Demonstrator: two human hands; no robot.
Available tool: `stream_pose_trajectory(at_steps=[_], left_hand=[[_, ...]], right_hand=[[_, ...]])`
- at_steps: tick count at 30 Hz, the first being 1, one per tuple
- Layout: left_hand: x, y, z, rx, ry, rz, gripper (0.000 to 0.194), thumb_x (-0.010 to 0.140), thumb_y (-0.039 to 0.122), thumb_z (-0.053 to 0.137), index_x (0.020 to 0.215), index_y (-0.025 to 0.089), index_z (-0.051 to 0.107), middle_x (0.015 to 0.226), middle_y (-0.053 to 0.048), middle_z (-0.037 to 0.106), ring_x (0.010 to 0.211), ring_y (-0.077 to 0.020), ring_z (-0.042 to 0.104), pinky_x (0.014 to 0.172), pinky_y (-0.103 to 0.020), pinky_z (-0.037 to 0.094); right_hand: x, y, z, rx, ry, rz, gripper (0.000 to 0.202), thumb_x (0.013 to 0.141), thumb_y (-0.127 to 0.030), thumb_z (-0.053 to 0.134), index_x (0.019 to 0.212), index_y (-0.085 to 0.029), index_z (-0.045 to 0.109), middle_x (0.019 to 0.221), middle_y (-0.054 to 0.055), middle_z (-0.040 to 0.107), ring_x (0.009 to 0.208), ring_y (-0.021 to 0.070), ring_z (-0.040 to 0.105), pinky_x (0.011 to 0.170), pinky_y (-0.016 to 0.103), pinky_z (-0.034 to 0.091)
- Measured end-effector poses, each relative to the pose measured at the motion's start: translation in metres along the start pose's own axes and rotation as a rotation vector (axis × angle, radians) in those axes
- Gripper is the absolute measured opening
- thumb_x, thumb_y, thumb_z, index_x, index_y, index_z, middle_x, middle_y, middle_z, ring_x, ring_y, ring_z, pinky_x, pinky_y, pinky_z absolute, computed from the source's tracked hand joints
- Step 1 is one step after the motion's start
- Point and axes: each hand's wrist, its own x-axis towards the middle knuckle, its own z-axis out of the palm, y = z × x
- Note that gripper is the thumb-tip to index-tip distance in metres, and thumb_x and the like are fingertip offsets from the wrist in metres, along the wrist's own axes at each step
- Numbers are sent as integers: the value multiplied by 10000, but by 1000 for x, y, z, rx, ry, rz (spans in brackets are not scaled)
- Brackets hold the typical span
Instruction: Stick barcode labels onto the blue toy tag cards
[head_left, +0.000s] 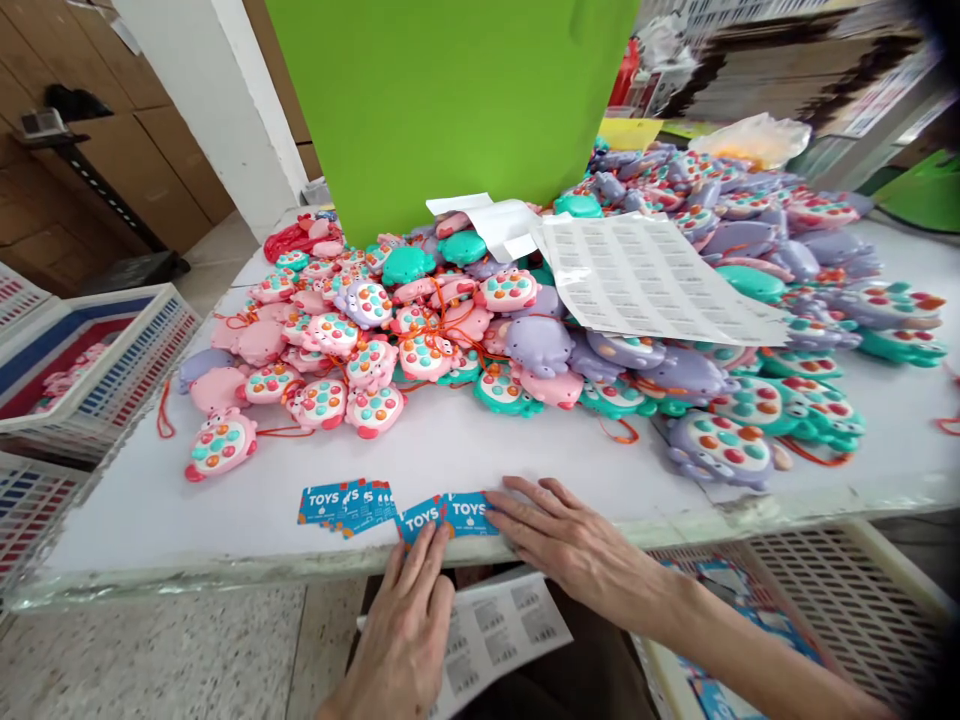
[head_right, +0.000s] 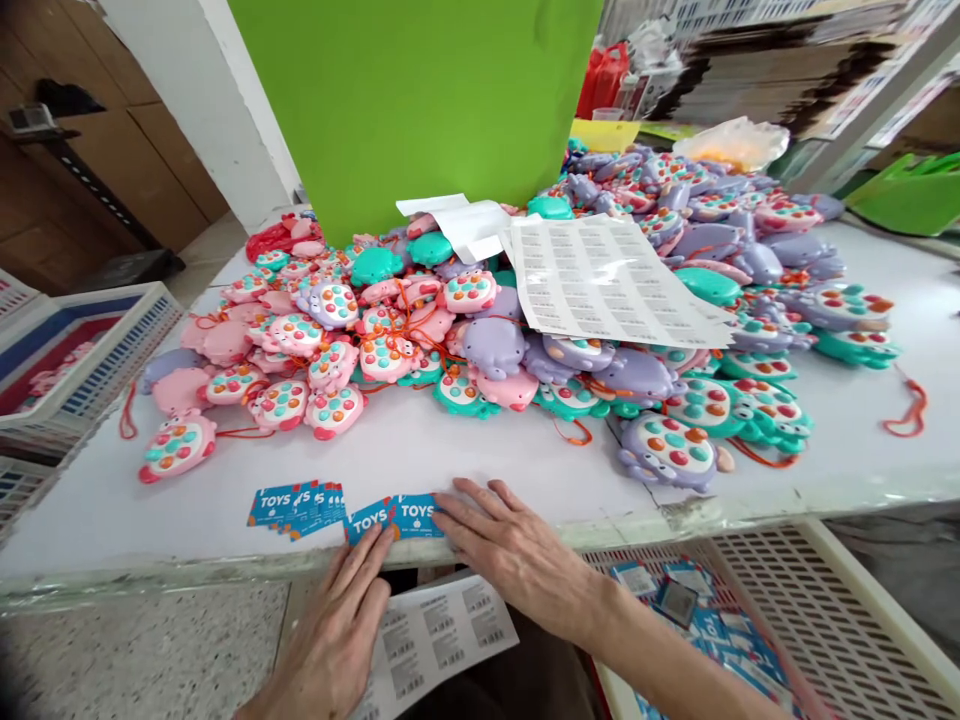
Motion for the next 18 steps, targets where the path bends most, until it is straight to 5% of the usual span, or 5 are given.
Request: stream_pose_trajectory(at_steps=[6,10,14,18], left_hand=[[-3,-3,2,-63,13,1,282,718,-17,352,818,159,547,1404,-153,429,1332,-280,315,984,-471,424],[-7,-1,4,-60,68,22,294,720,-15,340,818,153,560,1419,-152,407,1335,-280,307,997,-476,412],[-10,0,3,-38,91,31,289,710,-8,345,805,152,566,1411,-147,420,1332,-287,313,1002,-463,406],[-10,1,-1,-24,84,30,296,716,-19,348,824,140,573,1394,-163,437,1332,-290,310,992,-463,415]], right_hand=[[-35,11,-3,-1,52,108,367,933,-163,403,1286,-211,491,1339,97,525,1268,268,430,957,471,433],[1,1,-14,77,55,77,337,896,-169,503,1232,-185,509,1251,101,581,1185,263,490,927,425,454],[39,-12,-18,185,12,205,304,729,-247,737,981,-183,579,990,85,637,919,264,581,779,405,500],[44,-18,-12,231,26,274,207,743,-182,705,858,-188,533,854,61,604,784,240,575,698,384,497]])
